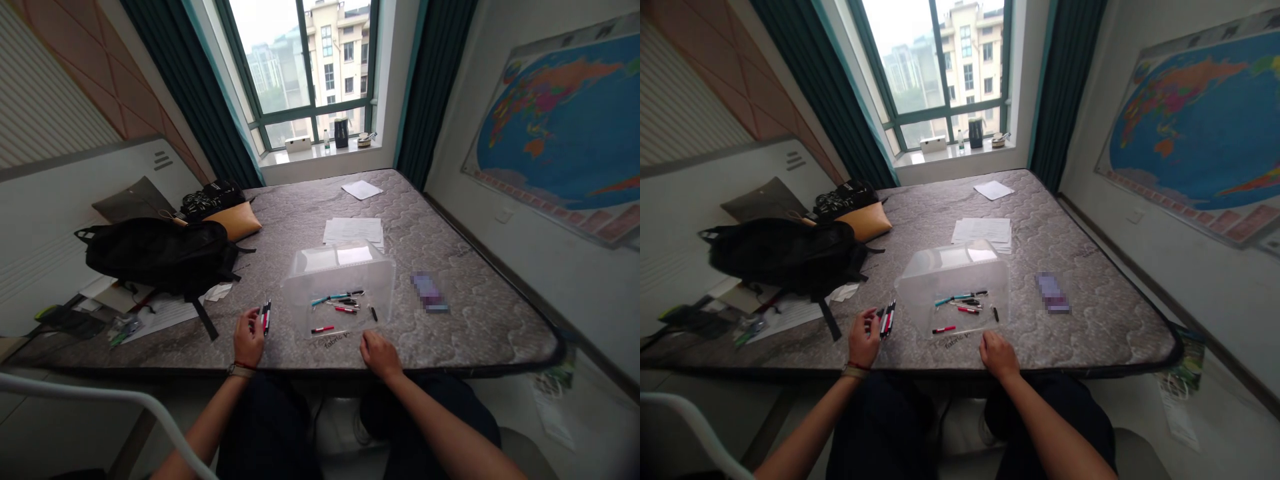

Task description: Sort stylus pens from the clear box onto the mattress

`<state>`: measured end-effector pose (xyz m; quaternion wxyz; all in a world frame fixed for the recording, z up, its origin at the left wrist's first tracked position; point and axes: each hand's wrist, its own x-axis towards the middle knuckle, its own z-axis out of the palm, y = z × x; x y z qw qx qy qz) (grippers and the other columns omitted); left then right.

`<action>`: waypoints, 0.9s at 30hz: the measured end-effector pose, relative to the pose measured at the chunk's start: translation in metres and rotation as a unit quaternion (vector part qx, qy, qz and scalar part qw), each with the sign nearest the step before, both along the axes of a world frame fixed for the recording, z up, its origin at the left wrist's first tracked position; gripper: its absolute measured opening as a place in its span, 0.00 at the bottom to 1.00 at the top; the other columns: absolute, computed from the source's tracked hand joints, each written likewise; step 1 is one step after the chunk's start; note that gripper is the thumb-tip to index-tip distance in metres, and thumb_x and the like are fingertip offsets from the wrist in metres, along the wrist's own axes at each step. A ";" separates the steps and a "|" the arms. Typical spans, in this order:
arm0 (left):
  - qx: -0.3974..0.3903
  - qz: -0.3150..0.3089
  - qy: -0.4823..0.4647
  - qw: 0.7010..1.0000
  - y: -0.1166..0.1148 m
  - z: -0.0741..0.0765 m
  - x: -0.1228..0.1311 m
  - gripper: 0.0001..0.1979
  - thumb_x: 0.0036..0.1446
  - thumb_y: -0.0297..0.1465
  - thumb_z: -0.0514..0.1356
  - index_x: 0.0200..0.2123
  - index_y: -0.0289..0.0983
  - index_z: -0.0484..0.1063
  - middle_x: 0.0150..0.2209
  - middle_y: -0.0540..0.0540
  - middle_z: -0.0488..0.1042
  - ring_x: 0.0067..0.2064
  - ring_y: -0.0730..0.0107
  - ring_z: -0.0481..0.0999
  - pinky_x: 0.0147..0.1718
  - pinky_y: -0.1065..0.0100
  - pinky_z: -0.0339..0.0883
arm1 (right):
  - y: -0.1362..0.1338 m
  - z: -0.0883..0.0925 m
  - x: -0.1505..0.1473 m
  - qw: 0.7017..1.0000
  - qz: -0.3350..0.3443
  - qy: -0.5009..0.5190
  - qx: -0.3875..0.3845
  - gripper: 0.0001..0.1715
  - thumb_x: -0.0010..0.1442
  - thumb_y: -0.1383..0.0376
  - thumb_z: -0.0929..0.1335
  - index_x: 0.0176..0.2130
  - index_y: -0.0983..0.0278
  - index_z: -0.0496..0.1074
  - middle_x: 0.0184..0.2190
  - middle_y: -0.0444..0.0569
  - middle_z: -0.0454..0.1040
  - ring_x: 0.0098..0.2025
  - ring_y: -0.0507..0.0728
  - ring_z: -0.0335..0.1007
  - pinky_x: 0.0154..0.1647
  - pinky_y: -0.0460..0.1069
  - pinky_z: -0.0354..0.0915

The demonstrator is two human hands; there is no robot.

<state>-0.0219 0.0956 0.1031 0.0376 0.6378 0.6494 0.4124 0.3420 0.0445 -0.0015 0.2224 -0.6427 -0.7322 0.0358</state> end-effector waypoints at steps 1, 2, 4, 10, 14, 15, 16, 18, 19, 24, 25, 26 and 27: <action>0.011 -0.044 0.001 0.999 -0.010 0.007 0.016 0.14 0.61 0.33 0.53 0.49 0.39 0.67 0.41 0.44 0.71 0.37 0.66 0.73 0.38 0.65 0.69 | 0.000 0.000 0.000 1.000 0.000 0.001 -0.001 0.07 0.63 0.69 0.61 0.34 0.62 0.67 0.32 0.48 0.74 0.35 0.56 0.68 0.34 0.49 0.53; 0.012 -0.102 0.007 0.995 -0.020 0.012 0.033 0.12 0.61 0.32 0.53 0.47 0.39 0.68 0.40 0.45 0.71 0.36 0.67 0.72 0.37 0.66 0.69 | 0.000 0.000 0.000 1.000 0.000 0.001 -0.002 0.07 0.63 0.69 0.61 0.34 0.62 0.67 0.32 0.48 0.74 0.35 0.56 0.68 0.34 0.49 0.53; -0.017 -0.214 0.024 0.976 -0.034 0.014 0.063 0.10 0.62 0.30 0.52 0.45 0.40 0.69 0.37 0.46 0.72 0.35 0.69 0.72 0.37 0.68 0.68 | 0.000 0.000 0.000 1.000 0.001 0.000 -0.005 0.07 0.63 0.68 0.61 0.34 0.62 0.67 0.32 0.48 0.74 0.35 0.56 0.68 0.34 0.49 0.54; -0.103 -0.306 0.097 0.941 -0.023 -0.036 0.126 0.17 0.61 0.27 0.54 0.53 0.44 0.68 0.51 0.44 0.70 0.53 0.62 0.70 0.54 0.60 0.64 | 0.000 -0.002 -0.001 1.000 -0.003 -0.004 -0.010 0.07 0.62 0.69 0.62 0.34 0.62 0.67 0.32 0.48 0.74 0.36 0.56 0.68 0.36 0.48 0.54; -0.124 -0.279 0.176 0.936 -0.004 -0.075 0.139 0.22 0.56 0.25 0.58 0.54 0.43 0.68 0.55 0.42 0.68 0.57 0.57 0.66 0.56 0.56 0.63 | 0.000 -0.003 -0.002 1.000 -0.009 -0.013 -0.008 0.06 0.62 0.68 0.62 0.34 0.62 0.67 0.32 0.48 0.73 0.36 0.55 0.67 0.35 0.48 0.53; -0.124 -0.269 0.187 0.937 -0.001 -0.081 0.140 0.21 0.57 0.25 0.57 0.54 0.43 0.69 0.55 0.42 0.68 0.56 0.57 0.67 0.55 0.56 0.63 | 0.000 -0.003 -0.002 1.000 -0.011 -0.015 -0.008 0.06 0.62 0.68 0.62 0.34 0.62 0.67 0.32 0.48 0.73 0.36 0.55 0.67 0.35 0.48 0.53; -0.123 -0.260 0.193 0.938 0.001 -0.085 0.140 0.19 0.58 0.25 0.56 0.52 0.43 0.70 0.54 0.42 0.69 0.55 0.57 0.67 0.54 0.56 0.64 | 0.000 -0.003 -0.002 1.000 -0.012 -0.016 -0.008 0.06 0.62 0.67 0.62 0.34 0.62 0.67 0.32 0.47 0.73 0.36 0.55 0.67 0.35 0.48 0.53; -0.122 -0.245 0.195 0.942 0.002 -0.087 0.140 0.15 0.60 0.26 0.55 0.48 0.43 0.73 0.51 0.42 0.71 0.53 0.59 0.69 0.51 0.58 0.65 | 0.000 -0.003 -0.002 1.000 -0.011 -0.018 -0.008 0.05 0.62 0.67 0.62 0.34 0.61 0.67 0.32 0.47 0.73 0.36 0.55 0.67 0.34 0.49 0.53; -0.123 -0.242 0.192 0.943 0.003 -0.087 0.140 0.13 0.60 0.27 0.55 0.46 0.44 0.75 0.50 0.43 0.71 0.51 0.60 0.70 0.50 0.59 0.65 | -0.001 -0.002 -0.002 1.000 -0.010 -0.018 -0.009 0.05 0.62 0.67 0.62 0.34 0.61 0.67 0.32 0.47 0.73 0.36 0.55 0.67 0.34 0.49 0.53; -0.124 -0.246 0.126 0.953 0.001 -0.080 0.145 0.09 0.59 0.28 0.57 0.38 0.42 0.77 0.42 0.45 0.75 0.46 0.64 0.72 0.47 0.62 0.65 | -0.002 -0.001 -0.001 1.000 -0.008 -0.019 -0.008 0.05 0.62 0.67 0.62 0.34 0.61 0.66 0.33 0.47 0.73 0.36 0.55 0.67 0.35 0.48 0.53; -0.123 -0.244 0.099 0.957 0.000 -0.078 0.148 0.08 0.58 0.27 0.58 0.37 0.42 0.77 0.41 0.46 0.75 0.45 0.64 0.72 0.47 0.62 0.66 | -0.002 -0.002 -0.001 1.000 -0.007 -0.019 -0.007 0.05 0.62 0.67 0.62 0.34 0.62 0.66 0.33 0.48 0.73 0.36 0.55 0.67 0.35 0.48 0.53; -0.121 -0.242 0.067 0.960 -0.001 -0.076 0.151 0.08 0.57 0.25 0.58 0.37 0.41 0.76 0.40 0.46 0.75 0.45 0.65 0.72 0.47 0.63 0.66 | -0.002 -0.002 -0.001 1.000 -0.006 -0.019 -0.007 0.05 0.62 0.68 0.62 0.34 0.62 0.67 0.33 0.48 0.73 0.36 0.55 0.67 0.35 0.48 0.53; -0.120 -0.240 0.030 0.963 -0.002 -0.073 0.154 0.08 0.56 0.25 0.57 0.36 0.40 0.75 0.39 0.47 0.75 0.44 0.66 0.73 0.46 0.63 0.66 | -0.002 -0.002 -0.002 1.000 -0.005 -0.019 -0.007 0.05 0.62 0.68 0.62 0.34 0.62 0.67 0.33 0.48 0.73 0.36 0.55 0.67 0.35 0.48 0.53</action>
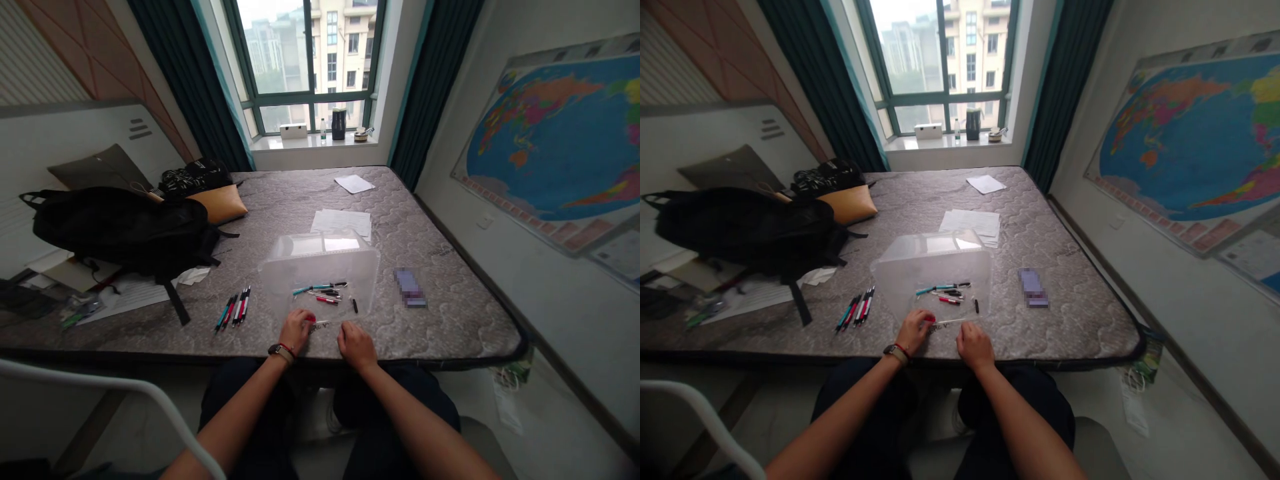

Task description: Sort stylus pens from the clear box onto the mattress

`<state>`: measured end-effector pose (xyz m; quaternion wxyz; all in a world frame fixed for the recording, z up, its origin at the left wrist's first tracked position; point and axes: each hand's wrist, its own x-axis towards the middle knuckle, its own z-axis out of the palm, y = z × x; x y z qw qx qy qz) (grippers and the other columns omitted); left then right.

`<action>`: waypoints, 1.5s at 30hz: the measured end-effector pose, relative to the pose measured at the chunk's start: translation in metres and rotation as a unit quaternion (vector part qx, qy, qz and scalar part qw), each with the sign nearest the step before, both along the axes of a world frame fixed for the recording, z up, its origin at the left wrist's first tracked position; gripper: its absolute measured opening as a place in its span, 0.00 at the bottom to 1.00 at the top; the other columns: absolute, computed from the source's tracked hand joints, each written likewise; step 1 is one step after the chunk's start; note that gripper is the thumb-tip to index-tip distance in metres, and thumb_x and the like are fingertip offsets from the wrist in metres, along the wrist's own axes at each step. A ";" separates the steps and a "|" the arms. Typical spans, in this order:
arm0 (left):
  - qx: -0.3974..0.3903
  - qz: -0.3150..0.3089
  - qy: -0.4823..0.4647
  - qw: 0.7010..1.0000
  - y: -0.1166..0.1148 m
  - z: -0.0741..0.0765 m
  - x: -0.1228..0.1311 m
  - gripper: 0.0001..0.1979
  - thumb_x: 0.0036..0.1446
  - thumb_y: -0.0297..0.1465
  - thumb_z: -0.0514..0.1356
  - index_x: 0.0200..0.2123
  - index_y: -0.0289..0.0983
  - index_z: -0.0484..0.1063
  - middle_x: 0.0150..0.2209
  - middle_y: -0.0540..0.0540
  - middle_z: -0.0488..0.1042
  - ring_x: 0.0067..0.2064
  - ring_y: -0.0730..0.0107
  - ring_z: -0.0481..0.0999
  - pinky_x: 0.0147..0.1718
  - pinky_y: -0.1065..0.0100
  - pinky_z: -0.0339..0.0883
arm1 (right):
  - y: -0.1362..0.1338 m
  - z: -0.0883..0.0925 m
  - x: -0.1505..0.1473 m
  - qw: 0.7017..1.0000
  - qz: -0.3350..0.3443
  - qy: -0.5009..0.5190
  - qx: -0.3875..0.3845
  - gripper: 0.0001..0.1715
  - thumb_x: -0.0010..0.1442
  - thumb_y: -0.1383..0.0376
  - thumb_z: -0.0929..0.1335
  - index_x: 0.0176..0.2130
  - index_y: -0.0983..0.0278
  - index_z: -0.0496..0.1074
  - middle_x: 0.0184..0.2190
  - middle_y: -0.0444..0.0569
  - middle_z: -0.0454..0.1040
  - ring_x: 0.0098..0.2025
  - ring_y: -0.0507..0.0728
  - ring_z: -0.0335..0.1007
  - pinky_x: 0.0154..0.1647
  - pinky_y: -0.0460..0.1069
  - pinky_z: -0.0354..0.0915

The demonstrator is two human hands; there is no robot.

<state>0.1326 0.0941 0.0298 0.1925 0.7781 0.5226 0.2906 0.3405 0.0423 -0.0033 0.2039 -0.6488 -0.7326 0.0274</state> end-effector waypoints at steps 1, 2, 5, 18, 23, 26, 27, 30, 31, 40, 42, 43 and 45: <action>-0.008 0.006 -0.037 0.999 -0.001 0.003 0.003 0.08 0.56 0.24 0.57 0.36 0.39 0.75 0.38 0.47 0.76 0.43 0.67 0.73 0.46 0.64 0.67 | 0.000 0.000 0.000 1.000 0.001 -0.001 -0.001 0.05 0.62 0.68 0.62 0.34 0.62 0.67 0.33 0.48 0.73 0.36 0.55 0.67 0.35 0.48 0.53; -0.015 0.012 -0.071 0.997 -0.001 0.007 0.007 0.08 0.56 0.24 0.57 0.37 0.39 0.74 0.38 0.47 0.76 0.42 0.68 0.74 0.45 0.65 0.67 | 0.000 -0.001 0.000 1.000 0.002 -0.001 -0.002 0.06 0.62 0.68 0.62 0.34 0.62 0.67 0.33 0.48 0.73 0.36 0.55 0.67 0.36 0.48 0.54; -0.021 0.023 -0.136 0.990 0.001 0.023 0.012 0.07 0.55 0.26 0.59 0.37 0.39 0.75 0.39 0.47 0.77 0.42 0.67 0.75 0.45 0.64 0.68 | 0.000 -0.002 0.000 1.000 0.004 0.000 -0.005 0.06 0.63 0.68 0.62 0.34 0.62 0.67 0.32 0.48 0.72 0.37 0.55 0.67 0.36 0.47 0.54; -0.127 0.073 -0.305 0.941 0.001 0.013 0.021 0.08 0.49 0.33 0.64 0.34 0.37 0.73 0.35 0.47 0.77 0.38 0.66 0.78 0.40 0.63 0.72 | -0.002 0.002 -0.003 1.000 -0.001 -0.022 -0.011 0.08 0.64 0.67 0.61 0.35 0.62 0.68 0.32 0.49 0.73 0.35 0.55 0.66 0.34 0.48 0.53; -0.125 0.065 -0.270 0.953 -0.012 0.010 0.024 0.05 0.49 0.30 0.63 0.32 0.38 0.74 0.32 0.48 0.77 0.35 0.67 0.77 0.39 0.64 0.71 | -0.001 0.000 -0.003 0.999 0.004 -0.032 -0.010 0.08 0.65 0.67 0.60 0.35 0.63 0.67 0.32 0.48 0.72 0.35 0.55 0.66 0.34 0.47 0.52; -0.119 0.063 -0.261 0.956 -0.014 0.010 0.022 0.05 0.50 0.30 0.62 0.32 0.38 0.73 0.32 0.48 0.78 0.36 0.67 0.77 0.38 0.65 0.70 | -0.001 0.000 -0.004 0.999 0.006 -0.033 -0.011 0.09 0.65 0.67 0.60 0.35 0.63 0.67 0.32 0.49 0.72 0.35 0.55 0.66 0.34 0.47 0.52; -0.114 0.060 -0.265 0.956 -0.014 0.009 0.022 0.05 0.50 0.29 0.62 0.33 0.38 0.73 0.33 0.48 0.78 0.36 0.67 0.77 0.38 0.65 0.70 | -0.001 0.000 -0.004 0.999 0.007 -0.032 -0.012 0.09 0.65 0.67 0.60 0.35 0.63 0.68 0.32 0.49 0.72 0.35 0.55 0.66 0.34 0.47 0.52; -0.103 0.053 -0.299 0.947 -0.012 0.007 0.019 0.05 0.50 0.29 0.61 0.34 0.37 0.73 0.34 0.47 0.78 0.37 0.68 0.76 0.40 0.65 0.70 | -0.002 0.001 -0.005 0.999 0.013 -0.028 -0.017 0.10 0.65 0.66 0.59 0.36 0.63 0.68 0.33 0.50 0.73 0.36 0.55 0.67 0.35 0.47 0.53; -0.105 0.054 -0.316 0.941 -0.010 0.005 0.018 0.05 0.50 0.29 0.61 0.33 0.37 0.72 0.35 0.46 0.78 0.38 0.68 0.76 0.41 0.65 0.70 | -0.001 0.002 -0.004 0.999 0.016 -0.026 -0.022 0.11 0.65 0.66 0.59 0.36 0.63 0.69 0.33 0.50 0.73 0.35 0.55 0.67 0.35 0.47 0.53; -0.108 0.107 -0.426 0.892 0.009 -0.015 0.017 0.05 0.48 0.27 0.62 0.30 0.36 0.70 0.34 0.47 0.77 0.38 0.68 0.77 0.42 0.63 0.71 | 0.060 0.049 0.017 0.994 0.091 0.021 -0.058 0.13 0.64 0.65 0.60 0.44 0.63 0.70 0.34 0.47 0.74 0.36 0.53 0.69 0.39 0.45 0.59; -0.112 0.112 -0.430 0.889 0.011 -0.017 0.019 0.05 0.47 0.27 0.63 0.30 0.36 0.70 0.33 0.47 0.76 0.37 0.68 0.77 0.42 0.63 0.71 | 0.085 0.062 0.016 0.993 0.098 -0.004 -0.073 0.11 0.62 0.66 0.62 0.43 0.63 0.71 0.36 0.47 0.74 0.38 0.54 0.69 0.41 0.45 0.60; -0.114 0.112 -0.432 0.887 0.012 -0.018 0.020 0.05 0.46 0.27 0.63 0.30 0.36 0.70 0.32 0.47 0.76 0.37 0.68 0.77 0.42 0.63 0.71 | 0.097 0.067 0.015 0.991 0.094 -0.025 -0.089 0.11 0.61 0.67 0.63 0.42 0.63 0.71 0.38 0.48 0.74 0.40 0.54 0.69 0.42 0.45 0.60; -0.115 0.110 -0.440 0.884 0.013 -0.018 0.021 0.05 0.45 0.26 0.63 0.29 0.36 0.70 0.32 0.47 0.76 0.37 0.68 0.77 0.42 0.62 0.71 | 0.119 0.073 0.009 0.984 0.083 -0.081 -0.138 0.12 0.59 0.69 0.65 0.43 0.64 0.73 0.41 0.50 0.75 0.42 0.54 0.69 0.42 0.46 0.60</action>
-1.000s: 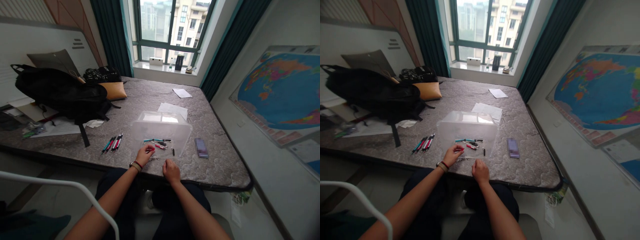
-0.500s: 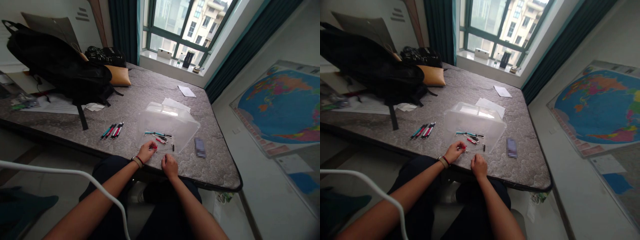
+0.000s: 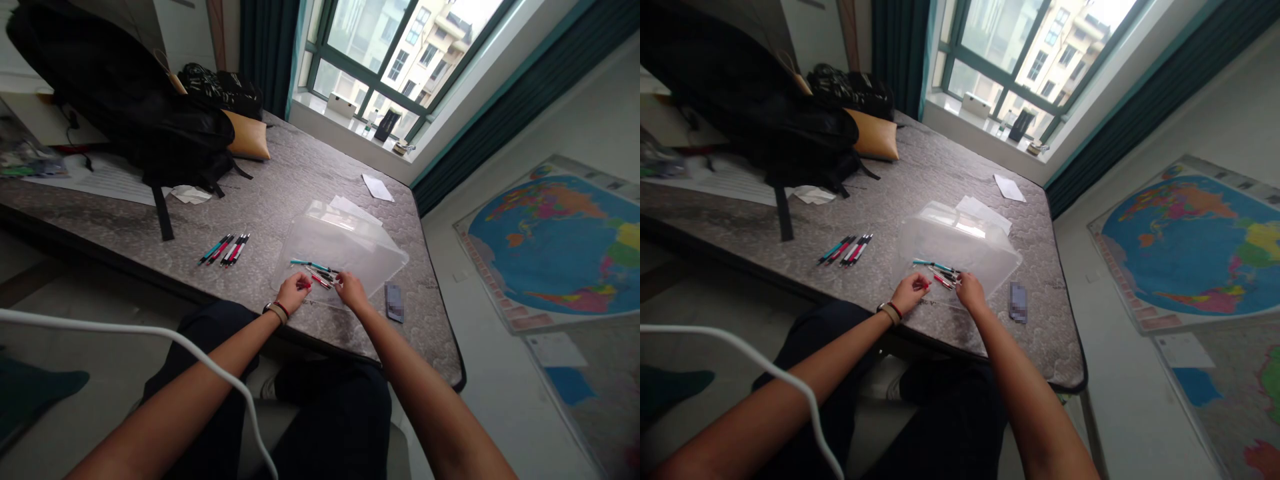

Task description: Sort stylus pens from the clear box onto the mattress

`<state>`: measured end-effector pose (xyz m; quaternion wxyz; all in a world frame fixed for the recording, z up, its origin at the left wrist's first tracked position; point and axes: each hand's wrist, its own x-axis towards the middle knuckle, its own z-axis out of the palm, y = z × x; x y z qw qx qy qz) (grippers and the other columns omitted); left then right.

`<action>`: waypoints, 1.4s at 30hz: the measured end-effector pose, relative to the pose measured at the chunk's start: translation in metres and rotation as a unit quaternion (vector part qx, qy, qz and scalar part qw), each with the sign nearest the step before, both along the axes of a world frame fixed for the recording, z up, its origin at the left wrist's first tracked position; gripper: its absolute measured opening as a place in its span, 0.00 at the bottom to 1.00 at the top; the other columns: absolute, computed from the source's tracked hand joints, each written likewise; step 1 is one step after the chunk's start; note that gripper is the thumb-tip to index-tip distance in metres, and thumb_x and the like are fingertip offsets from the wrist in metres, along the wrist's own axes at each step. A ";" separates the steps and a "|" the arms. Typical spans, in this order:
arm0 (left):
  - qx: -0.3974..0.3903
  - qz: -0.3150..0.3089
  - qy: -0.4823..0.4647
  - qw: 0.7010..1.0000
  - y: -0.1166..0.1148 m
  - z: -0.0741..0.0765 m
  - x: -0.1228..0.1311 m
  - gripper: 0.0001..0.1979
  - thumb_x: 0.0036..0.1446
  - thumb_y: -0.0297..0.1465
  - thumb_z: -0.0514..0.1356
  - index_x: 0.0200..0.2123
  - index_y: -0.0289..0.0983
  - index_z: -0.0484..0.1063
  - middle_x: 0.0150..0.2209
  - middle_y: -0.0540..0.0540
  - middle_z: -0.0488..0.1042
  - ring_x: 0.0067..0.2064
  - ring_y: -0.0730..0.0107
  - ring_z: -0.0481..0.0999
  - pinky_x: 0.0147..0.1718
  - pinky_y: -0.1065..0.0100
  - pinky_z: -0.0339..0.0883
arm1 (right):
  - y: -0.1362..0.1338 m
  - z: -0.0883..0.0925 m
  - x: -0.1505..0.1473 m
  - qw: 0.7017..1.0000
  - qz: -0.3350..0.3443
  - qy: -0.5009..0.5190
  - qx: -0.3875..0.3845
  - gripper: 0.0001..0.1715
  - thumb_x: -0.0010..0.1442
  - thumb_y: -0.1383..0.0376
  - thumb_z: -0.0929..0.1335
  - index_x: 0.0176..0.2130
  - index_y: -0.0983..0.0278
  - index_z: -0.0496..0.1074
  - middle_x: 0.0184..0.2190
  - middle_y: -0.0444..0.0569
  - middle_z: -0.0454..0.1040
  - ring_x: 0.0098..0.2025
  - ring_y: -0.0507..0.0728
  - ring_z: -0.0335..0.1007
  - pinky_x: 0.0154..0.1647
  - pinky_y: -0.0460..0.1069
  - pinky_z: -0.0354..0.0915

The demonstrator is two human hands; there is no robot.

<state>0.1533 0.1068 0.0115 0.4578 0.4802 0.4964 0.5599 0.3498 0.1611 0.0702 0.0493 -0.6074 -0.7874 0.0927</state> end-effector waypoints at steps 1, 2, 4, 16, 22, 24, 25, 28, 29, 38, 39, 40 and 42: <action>0.001 -0.001 -0.006 1.000 0.001 0.000 0.000 0.05 0.45 0.26 0.63 0.29 0.36 0.70 0.32 0.47 0.76 0.37 0.68 0.77 0.43 0.62 0.71 | 0.009 0.002 -0.003 1.000 -0.002 -0.024 -0.019 0.13 0.59 0.69 0.65 0.44 0.63 0.74 0.42 0.51 0.75 0.42 0.55 0.69 0.42 0.46 0.59; 0.002 -0.001 -0.012 1.000 0.002 0.001 -0.001 0.05 0.45 0.25 0.63 0.29 0.36 0.70 0.32 0.47 0.76 0.38 0.68 0.77 0.43 0.62 0.71 | 0.017 0.003 -0.007 0.999 -0.001 -0.043 -0.034 0.13 0.59 0.70 0.65 0.44 0.63 0.74 0.42 0.52 0.75 0.42 0.55 0.69 0.42 0.46 0.59; 0.004 0.001 -0.025 1.000 0.004 0.002 -0.002 0.05 0.45 0.25 0.62 0.28 0.36 0.69 0.33 0.47 0.77 0.39 0.67 0.78 0.44 0.62 0.71 | 0.028 0.003 -0.016 0.997 0.011 -0.058 -0.051 0.12 0.59 0.70 0.65 0.42 0.62 0.76 0.42 0.52 0.76 0.42 0.56 0.70 0.41 0.46 0.59; 0.009 -0.002 -0.128 0.992 0.015 0.015 -0.005 0.07 0.44 0.23 0.61 0.27 0.37 0.65 0.38 0.45 0.77 0.45 0.65 0.77 0.50 0.59 0.69 | 0.045 -0.019 -0.057 0.989 0.026 -0.103 -0.099 0.12 0.57 0.65 0.68 0.42 0.61 0.78 0.42 0.53 0.78 0.42 0.57 0.72 0.39 0.46 0.59; 0.013 0.005 -0.125 0.992 0.016 0.016 -0.007 0.08 0.45 0.24 0.62 0.27 0.37 0.64 0.38 0.45 0.77 0.45 0.66 0.77 0.49 0.59 0.69 | 0.047 -0.021 -0.062 0.989 0.011 -0.108 -0.102 0.10 0.58 0.65 0.67 0.39 0.61 0.79 0.40 0.53 0.78 0.41 0.57 0.72 0.37 0.46 0.59; 0.014 0.005 -0.126 0.992 0.016 0.016 -0.008 0.08 0.46 0.24 0.62 0.27 0.37 0.64 0.38 0.44 0.77 0.45 0.65 0.77 0.49 0.59 0.69 | 0.046 -0.020 -0.062 0.990 0.010 -0.106 -0.098 0.09 0.57 0.65 0.68 0.38 0.61 0.78 0.40 0.52 0.78 0.41 0.57 0.72 0.37 0.46 0.59; 0.014 0.011 -0.125 0.992 0.016 0.017 -0.008 0.08 0.46 0.25 0.62 0.27 0.37 0.64 0.38 0.44 0.77 0.45 0.65 0.77 0.49 0.60 0.69 | 0.046 -0.019 -0.061 0.990 0.009 -0.104 -0.093 0.09 0.58 0.65 0.68 0.38 0.61 0.78 0.40 0.52 0.78 0.41 0.57 0.72 0.37 0.46 0.59; 0.002 0.057 -0.125 0.990 0.017 0.018 -0.008 0.07 0.50 0.27 0.62 0.32 0.36 0.65 0.36 0.44 0.77 0.42 0.64 0.79 0.44 0.62 0.71 | 0.049 -0.013 -0.054 0.992 -0.003 -0.099 -0.071 0.10 0.60 0.65 0.66 0.41 0.62 0.77 0.42 0.53 0.77 0.43 0.56 0.71 0.38 0.46 0.59; -0.006 0.073 -0.130 0.989 0.017 0.018 -0.008 0.07 0.52 0.28 0.61 0.35 0.36 0.66 0.36 0.44 0.78 0.41 0.65 0.79 0.42 0.64 0.72 | 0.051 -0.011 -0.050 0.993 -0.008 -0.099 -0.063 0.11 0.61 0.65 0.65 0.42 0.63 0.76 0.43 0.54 0.77 0.43 0.57 0.71 0.39 0.46 0.59; -0.054 0.151 -0.030 0.987 0.014 0.022 -0.010 0.16 0.62 0.33 0.51 0.51 0.37 0.67 0.32 0.50 0.76 0.22 0.78 0.69 0.22 0.75 0.65 | 0.063 0.003 -0.051 0.992 0.039 -0.100 -0.068 0.11 0.60 0.65 0.66 0.41 0.62 0.77 0.41 0.51 0.78 0.43 0.55 0.71 0.41 0.44 0.60; -0.055 0.159 -0.014 0.986 0.013 0.022 -0.011 0.15 0.62 0.33 0.51 0.51 0.37 0.68 0.31 0.50 0.75 0.23 0.77 0.70 0.24 0.74 0.66 | 0.063 0.002 -0.057 0.991 0.050 -0.100 -0.070 0.11 0.60 0.65 0.66 0.41 0.61 0.77 0.42 0.51 0.78 0.44 0.55 0.71 0.42 0.44 0.59; -0.054 0.165 0.003 0.985 0.013 0.023 -0.011 0.15 0.62 0.32 0.51 0.50 0.37 0.69 0.31 0.50 0.75 0.25 0.75 0.71 0.26 0.73 0.67 | 0.063 -0.001 -0.063 0.991 0.060 -0.099 -0.071 0.12 0.60 0.66 0.66 0.42 0.61 0.77 0.43 0.52 0.78 0.44 0.55 0.71 0.43 0.45 0.59; -0.049 0.170 0.037 0.984 0.013 0.023 -0.013 0.14 0.61 0.29 0.52 0.49 0.37 0.70 0.30 0.49 0.75 0.30 0.72 0.74 0.33 0.71 0.68 | 0.064 -0.005 -0.074 0.990 0.074 -0.100 -0.070 0.14 0.60 0.68 0.65 0.44 0.62 0.77 0.45 0.53 0.77 0.46 0.56 0.70 0.45 0.46 0.59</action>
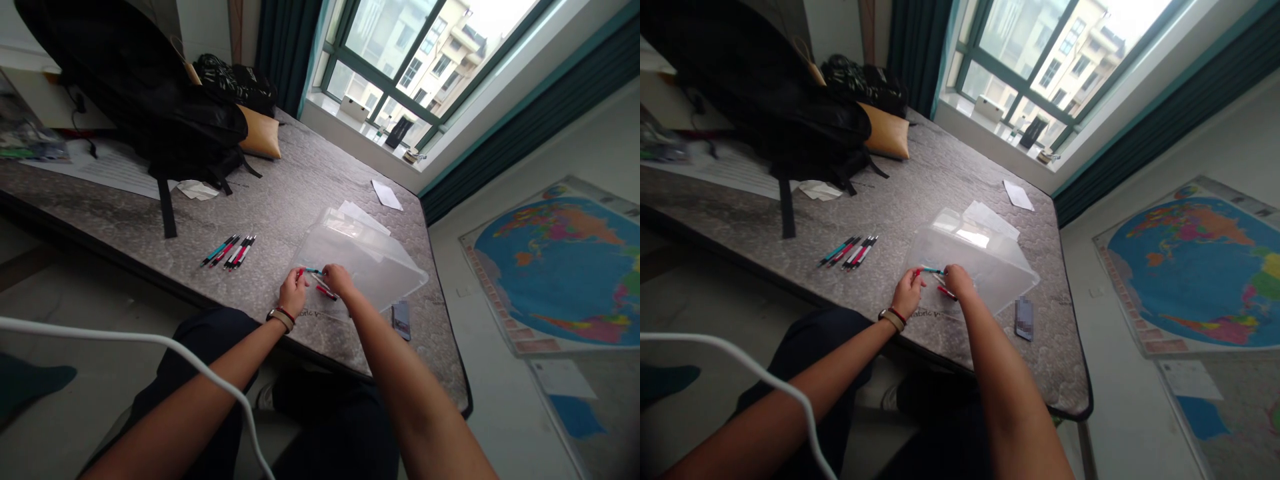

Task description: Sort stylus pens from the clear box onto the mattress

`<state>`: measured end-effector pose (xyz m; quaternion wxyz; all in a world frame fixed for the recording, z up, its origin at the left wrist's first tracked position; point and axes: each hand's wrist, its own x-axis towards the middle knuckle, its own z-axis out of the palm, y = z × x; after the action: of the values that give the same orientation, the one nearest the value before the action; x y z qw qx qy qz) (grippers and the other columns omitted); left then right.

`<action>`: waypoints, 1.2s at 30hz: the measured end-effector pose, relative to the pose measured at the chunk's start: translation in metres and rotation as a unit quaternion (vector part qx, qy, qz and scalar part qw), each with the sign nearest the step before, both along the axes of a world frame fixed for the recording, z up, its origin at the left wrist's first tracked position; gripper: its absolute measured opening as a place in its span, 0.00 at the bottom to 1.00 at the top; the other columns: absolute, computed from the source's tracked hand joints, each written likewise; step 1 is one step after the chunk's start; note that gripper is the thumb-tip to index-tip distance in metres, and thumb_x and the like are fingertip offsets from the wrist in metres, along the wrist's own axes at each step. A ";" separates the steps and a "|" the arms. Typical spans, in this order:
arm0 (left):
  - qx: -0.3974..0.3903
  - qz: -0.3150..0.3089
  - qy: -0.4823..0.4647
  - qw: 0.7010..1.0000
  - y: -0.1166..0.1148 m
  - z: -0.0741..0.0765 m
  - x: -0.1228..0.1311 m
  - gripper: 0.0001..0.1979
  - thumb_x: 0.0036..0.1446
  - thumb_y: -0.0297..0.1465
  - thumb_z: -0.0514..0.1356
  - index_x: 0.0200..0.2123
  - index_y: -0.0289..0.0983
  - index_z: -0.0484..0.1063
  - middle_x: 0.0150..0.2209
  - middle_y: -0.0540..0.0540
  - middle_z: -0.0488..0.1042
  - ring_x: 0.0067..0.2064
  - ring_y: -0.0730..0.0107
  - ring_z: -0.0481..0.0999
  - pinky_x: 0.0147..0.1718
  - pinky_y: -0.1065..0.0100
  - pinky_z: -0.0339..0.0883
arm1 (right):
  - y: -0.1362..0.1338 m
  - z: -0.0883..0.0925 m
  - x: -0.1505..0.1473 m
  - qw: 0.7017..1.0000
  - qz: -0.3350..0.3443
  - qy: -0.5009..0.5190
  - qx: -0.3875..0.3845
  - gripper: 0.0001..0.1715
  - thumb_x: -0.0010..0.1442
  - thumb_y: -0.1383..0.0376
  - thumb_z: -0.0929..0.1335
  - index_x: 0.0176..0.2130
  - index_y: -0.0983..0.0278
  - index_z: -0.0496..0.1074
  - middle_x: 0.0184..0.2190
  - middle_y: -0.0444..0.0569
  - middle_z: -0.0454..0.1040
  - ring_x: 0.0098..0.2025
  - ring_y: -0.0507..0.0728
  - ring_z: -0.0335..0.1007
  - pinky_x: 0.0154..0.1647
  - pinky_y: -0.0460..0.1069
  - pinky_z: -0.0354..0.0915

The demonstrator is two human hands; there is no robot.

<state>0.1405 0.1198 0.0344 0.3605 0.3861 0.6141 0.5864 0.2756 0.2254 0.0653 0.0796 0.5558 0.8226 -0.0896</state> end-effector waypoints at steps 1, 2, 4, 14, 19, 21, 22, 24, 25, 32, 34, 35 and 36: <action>0.000 0.000 0.013 1.000 0.000 0.000 0.000 0.14 0.60 0.28 0.52 0.48 0.36 0.70 0.30 0.49 0.75 0.33 0.70 0.75 0.36 0.70 0.68 | 0.000 -0.002 -0.005 1.000 0.006 -0.001 -0.001 0.15 0.60 0.68 0.65 0.45 0.62 0.77 0.45 0.54 0.77 0.47 0.56 0.70 0.45 0.46 0.59; 0.000 -0.001 0.020 1.000 0.001 0.000 -0.001 0.14 0.60 0.28 0.52 0.47 0.36 0.70 0.30 0.48 0.75 0.34 0.69 0.76 0.38 0.69 0.68 | 0.001 -0.003 -0.009 1.000 0.012 -0.001 -0.003 0.15 0.60 0.69 0.65 0.45 0.63 0.77 0.45 0.54 0.77 0.47 0.57 0.70 0.46 0.46 0.59; 0.000 -0.005 0.018 1.000 0.002 -0.002 -0.001 0.13 0.60 0.27 0.52 0.46 0.36 0.71 0.30 0.48 0.76 0.36 0.67 0.77 0.40 0.67 0.68 | 0.002 -0.006 -0.015 1.000 0.022 -0.001 -0.009 0.14 0.60 0.68 0.65 0.44 0.63 0.77 0.45 0.54 0.77 0.47 0.57 0.70 0.46 0.46 0.59; 0.039 -0.065 -0.071 0.995 0.006 -0.009 0.003 0.08 0.59 0.30 0.57 0.42 0.37 0.69 0.38 0.43 0.80 0.41 0.66 0.80 0.42 0.65 0.71 | -0.004 -0.015 -0.028 0.999 0.040 0.009 -0.020 0.12 0.61 0.65 0.66 0.43 0.66 0.75 0.44 0.57 0.75 0.46 0.57 0.70 0.45 0.46 0.60; 0.039 -0.063 -0.076 0.994 0.005 -0.010 0.004 0.06 0.58 0.29 0.59 0.40 0.38 0.70 0.35 0.44 0.79 0.39 0.65 0.80 0.41 0.65 0.71 | -0.005 -0.014 -0.030 0.997 0.062 0.035 -0.042 0.08 0.57 0.66 0.70 0.37 0.68 0.76 0.40 0.58 0.77 0.43 0.58 0.71 0.44 0.47 0.61; 0.037 -0.065 -0.084 0.994 0.005 -0.011 0.004 0.06 0.58 0.29 0.58 0.40 0.38 0.69 0.35 0.44 0.79 0.39 0.66 0.80 0.40 0.65 0.72 | -0.005 -0.012 -0.030 0.995 0.065 0.059 -0.042 0.07 0.54 0.67 0.71 0.35 0.68 0.76 0.37 0.57 0.77 0.42 0.58 0.72 0.44 0.47 0.62; 0.040 -0.066 -0.086 0.993 0.005 -0.011 0.004 0.06 0.58 0.29 0.58 0.40 0.38 0.70 0.35 0.44 0.79 0.39 0.66 0.80 0.40 0.65 0.72 | -0.006 -0.010 -0.030 0.995 0.060 0.074 -0.037 0.07 0.53 0.67 0.71 0.35 0.67 0.76 0.37 0.56 0.77 0.41 0.58 0.72 0.44 0.47 0.62; 0.047 -0.073 -0.083 0.993 0.005 -0.010 0.003 0.06 0.57 0.28 0.59 0.39 0.37 0.71 0.36 0.44 0.79 0.40 0.66 0.80 0.41 0.66 0.72 | -0.008 -0.008 -0.027 0.993 0.041 0.107 -0.016 0.12 0.53 0.69 0.71 0.40 0.67 0.76 0.37 0.54 0.77 0.40 0.56 0.71 0.43 0.48 0.63; 0.050 -0.078 -0.083 0.992 0.005 -0.009 0.002 0.06 0.56 0.27 0.59 0.39 0.37 0.71 0.37 0.44 0.79 0.40 0.66 0.80 0.42 0.66 0.72 | -0.011 -0.007 -0.025 0.993 0.028 0.117 -0.002 0.15 0.54 0.69 0.69 0.44 0.68 0.74 0.37 0.53 0.77 0.39 0.56 0.71 0.42 0.48 0.64; 0.051 -0.108 -0.102 0.988 0.002 -0.001 0.004 0.06 0.51 0.29 0.64 0.35 0.36 0.74 0.35 0.44 0.79 0.39 0.65 0.79 0.41 0.65 0.72 | -0.054 -0.004 0.006 0.823 -0.168 0.541 -0.034 0.20 0.57 0.56 0.67 0.44 0.66 0.75 0.30 0.47 0.76 0.26 0.52 0.68 0.25 0.46 0.64; 0.060 -0.135 -0.117 0.982 0.000 0.001 0.007 0.08 0.50 0.29 0.64 0.36 0.36 0.74 0.35 0.44 0.79 0.39 0.66 0.79 0.42 0.65 0.72 | -0.068 0.000 0.011 0.783 -0.182 0.594 -0.049 0.21 0.53 0.54 0.70 0.41 0.66 0.76 0.29 0.47 0.76 0.26 0.52 0.68 0.24 0.45 0.64; 0.061 -0.147 -0.120 0.980 -0.001 0.001 0.009 0.08 0.50 0.29 0.64 0.36 0.36 0.74 0.36 0.44 0.79 0.39 0.66 0.79 0.42 0.65 0.72 | -0.073 0.003 0.012 0.781 -0.179 0.597 -0.052 0.21 0.53 0.53 0.71 0.40 0.66 0.76 0.29 0.47 0.76 0.27 0.52 0.69 0.24 0.45 0.65; 0.059 -0.156 -0.120 0.979 -0.002 0.002 0.009 0.08 0.50 0.29 0.64 0.37 0.36 0.74 0.36 0.44 0.79 0.39 0.66 0.79 0.41 0.65 0.72 | -0.078 0.006 0.012 0.788 -0.172 0.589 -0.051 0.21 0.52 0.53 0.71 0.39 0.66 0.76 0.28 0.48 0.76 0.27 0.52 0.69 0.24 0.46 0.65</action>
<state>0.1499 0.1175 0.0366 0.4949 0.4251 0.4627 0.6002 0.2874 0.1473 0.0716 -0.4095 0.5225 0.5946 -0.4536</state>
